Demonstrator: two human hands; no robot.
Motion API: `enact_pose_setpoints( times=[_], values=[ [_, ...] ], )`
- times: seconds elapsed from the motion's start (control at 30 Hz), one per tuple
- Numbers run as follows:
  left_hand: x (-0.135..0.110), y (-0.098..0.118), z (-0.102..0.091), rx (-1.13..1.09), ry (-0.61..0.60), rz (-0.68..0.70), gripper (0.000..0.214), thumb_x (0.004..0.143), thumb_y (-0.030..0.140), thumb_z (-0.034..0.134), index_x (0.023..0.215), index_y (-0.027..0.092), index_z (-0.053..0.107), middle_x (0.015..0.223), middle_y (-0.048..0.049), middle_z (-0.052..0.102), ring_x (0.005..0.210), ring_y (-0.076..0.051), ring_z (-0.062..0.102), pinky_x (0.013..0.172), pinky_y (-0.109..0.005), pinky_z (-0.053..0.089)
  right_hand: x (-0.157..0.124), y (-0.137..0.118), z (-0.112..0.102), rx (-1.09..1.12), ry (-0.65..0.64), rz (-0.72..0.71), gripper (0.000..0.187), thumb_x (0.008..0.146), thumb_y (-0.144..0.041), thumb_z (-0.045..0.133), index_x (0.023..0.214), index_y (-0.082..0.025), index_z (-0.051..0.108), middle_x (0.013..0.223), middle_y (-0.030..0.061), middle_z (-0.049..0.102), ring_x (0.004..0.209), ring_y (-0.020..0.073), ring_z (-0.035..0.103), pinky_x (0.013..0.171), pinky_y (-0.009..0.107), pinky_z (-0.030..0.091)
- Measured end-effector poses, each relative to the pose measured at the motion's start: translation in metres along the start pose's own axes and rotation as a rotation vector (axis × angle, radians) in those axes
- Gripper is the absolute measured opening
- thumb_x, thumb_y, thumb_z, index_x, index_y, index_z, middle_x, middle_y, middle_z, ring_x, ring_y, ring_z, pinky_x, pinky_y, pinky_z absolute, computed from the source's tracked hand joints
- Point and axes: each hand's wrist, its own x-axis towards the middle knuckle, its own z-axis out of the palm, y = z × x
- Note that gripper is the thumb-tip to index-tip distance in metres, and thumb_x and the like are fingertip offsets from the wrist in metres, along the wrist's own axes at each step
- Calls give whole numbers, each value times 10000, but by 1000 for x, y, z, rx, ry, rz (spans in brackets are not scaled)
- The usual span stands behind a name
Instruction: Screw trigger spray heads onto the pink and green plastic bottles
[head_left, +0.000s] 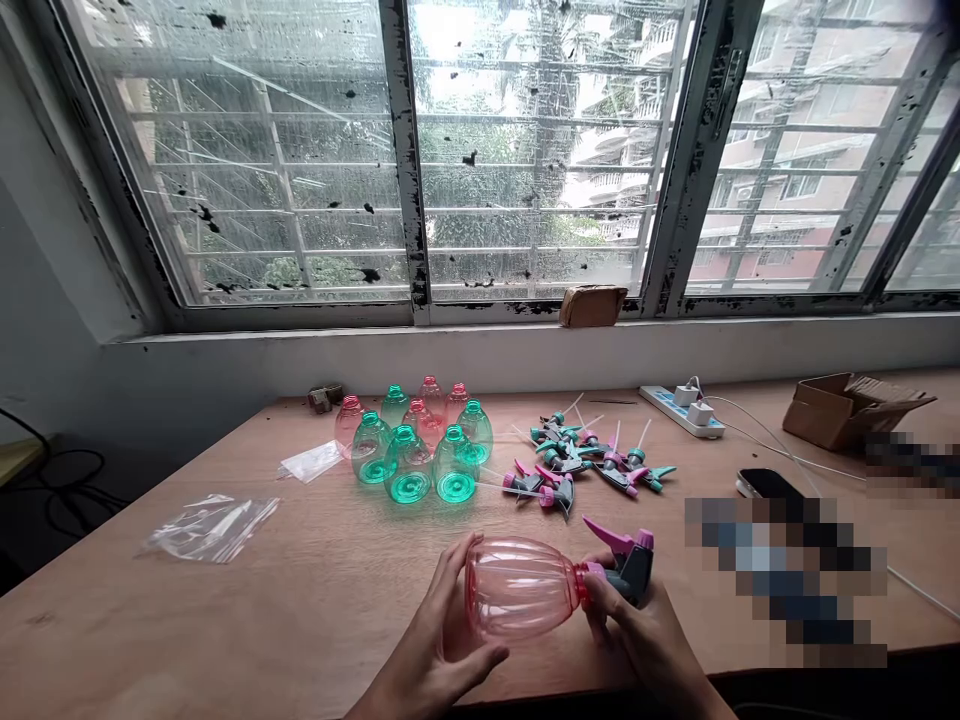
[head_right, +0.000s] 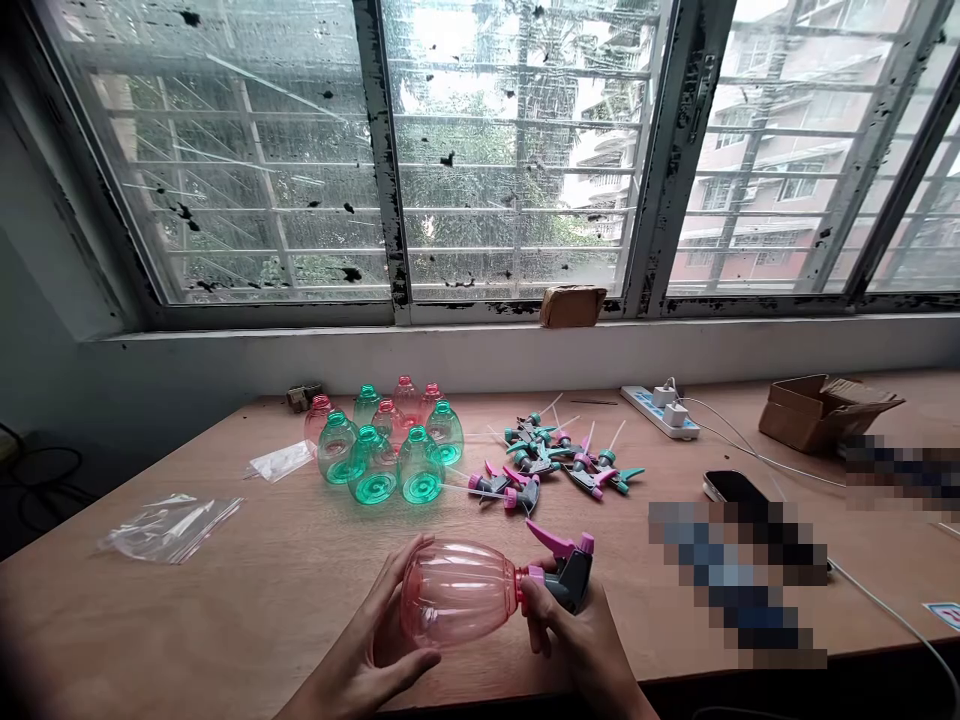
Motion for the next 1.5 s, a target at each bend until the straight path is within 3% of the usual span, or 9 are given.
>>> enact_pose_setpoints(
  times=[0.1,0.27,0.43,0.57,0.77,0.9,1.1,1.27,1.5],
  values=[
    [0,0,-1,69,-5,6,900,831,351,776,1563,305,255,1659,-70,257,1538,-331,157,1266,-498,72,0,0,0,-3,-19,-9,348,780,-451,811,836,-146,653,548,-13,645,360,97,500,351,200,380],
    [-1,6,1,-141,7,-91,869,868,510,703,1569,307,231,1622,-95,353,1491,-353,301,1235,-509,227,-1,-1,0,-7,-24,-3,341,782,-449,809,840,-151,655,562,-12,646,366,101,507,355,200,382],
    [-2,10,4,-229,-25,-99,863,869,432,736,1559,342,226,1649,-81,289,1486,-331,323,1217,-493,288,-2,-4,2,-39,-6,-13,369,761,-490,810,832,-164,652,489,-40,591,352,119,484,356,225,381],
    [-2,10,4,-89,10,-58,819,871,395,740,1545,344,278,1658,-54,262,1517,-312,245,1260,-473,155,-2,-4,1,-46,-29,-9,358,777,-494,795,829,-172,646,495,-43,593,358,119,497,360,220,384],
    [-4,6,2,-162,-20,-108,934,839,481,755,1571,345,190,1572,-114,407,1385,-343,463,1194,-504,316,0,-2,-1,-21,-28,7,377,757,-493,810,835,-170,633,519,-35,602,358,123,513,340,215,363],
    [-2,0,2,-163,5,-88,883,863,436,742,1561,379,204,1611,-100,350,1417,-347,423,1194,-511,318,-1,-2,0,-33,-24,-6,372,768,-489,804,841,-163,639,500,-43,590,353,118,501,343,213,365],
    [0,-9,0,21,-21,32,924,851,388,755,1572,372,177,1682,-49,169,1528,-359,175,1243,-510,196,-2,-3,1,-26,-50,5,358,784,-484,794,843,-166,641,501,-48,593,354,108,503,358,207,381],
    [-3,-5,-1,-47,-27,-107,992,846,495,733,1589,337,95,1574,-120,396,1302,-347,529,1162,-525,348,-1,-2,-1,-23,-35,5,366,776,-486,797,842,-165,634,515,-30,618,354,118,508,351,217,371],
    [1,3,2,-66,0,-49,876,844,423,760,1560,332,263,1636,-84,311,1434,-337,399,1202,-456,318,0,-1,-3,-10,-73,-1,339,800,-454,793,855,-159,636,529,-32,630,361,109,526,361,203,371]
  ],
)
